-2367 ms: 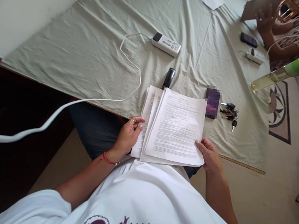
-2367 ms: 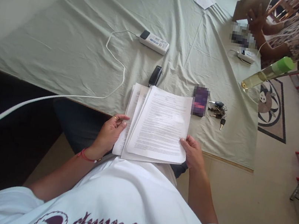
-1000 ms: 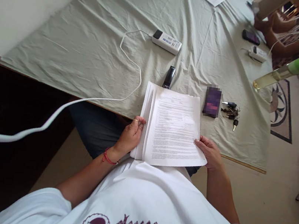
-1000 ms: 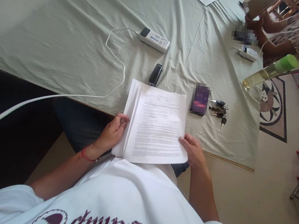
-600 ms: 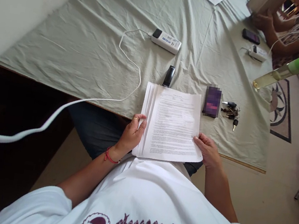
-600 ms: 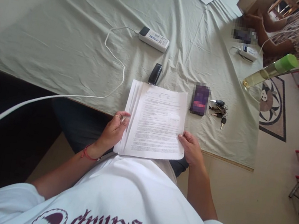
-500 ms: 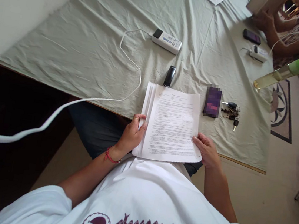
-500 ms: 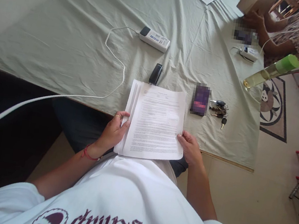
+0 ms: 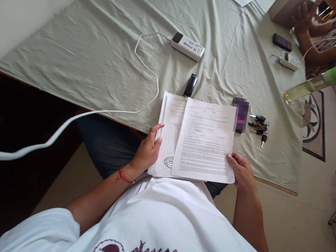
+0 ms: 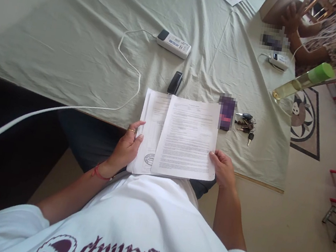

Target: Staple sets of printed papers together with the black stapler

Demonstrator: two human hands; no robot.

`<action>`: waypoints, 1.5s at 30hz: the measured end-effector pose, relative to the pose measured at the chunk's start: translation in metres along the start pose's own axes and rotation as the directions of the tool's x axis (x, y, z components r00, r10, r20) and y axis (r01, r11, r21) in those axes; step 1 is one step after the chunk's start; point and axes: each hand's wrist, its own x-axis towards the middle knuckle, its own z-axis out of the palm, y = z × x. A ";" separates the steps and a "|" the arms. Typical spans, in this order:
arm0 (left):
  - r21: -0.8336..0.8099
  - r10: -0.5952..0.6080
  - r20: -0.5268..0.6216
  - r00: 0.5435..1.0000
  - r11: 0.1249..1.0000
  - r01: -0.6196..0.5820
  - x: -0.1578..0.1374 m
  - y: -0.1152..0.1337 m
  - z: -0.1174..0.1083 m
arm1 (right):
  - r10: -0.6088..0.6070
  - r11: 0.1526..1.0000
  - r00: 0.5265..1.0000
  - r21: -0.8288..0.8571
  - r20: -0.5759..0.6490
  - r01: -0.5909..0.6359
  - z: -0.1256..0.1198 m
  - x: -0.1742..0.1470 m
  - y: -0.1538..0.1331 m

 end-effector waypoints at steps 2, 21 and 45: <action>0.009 0.001 0.009 1.000 1.000 -0.001 0.000 -0.001 0.000 | 0.004 1.000 1.000 0.013 -0.006 -0.004 -0.003 -0.002 -0.002; 0.069 0.048 0.006 0.999 0.996 -0.049 0.002 -0.008 0.003 | 0.018 1.000 0.989 -0.019 0.146 -0.016 0.028 0.007 -0.004; -0.568 -0.233 0.354 0.906 0.716 0.407 -0.002 0.024 0.005 | -0.239 0.786 0.971 -0.588 0.001 0.194 0.038 -0.007 -0.006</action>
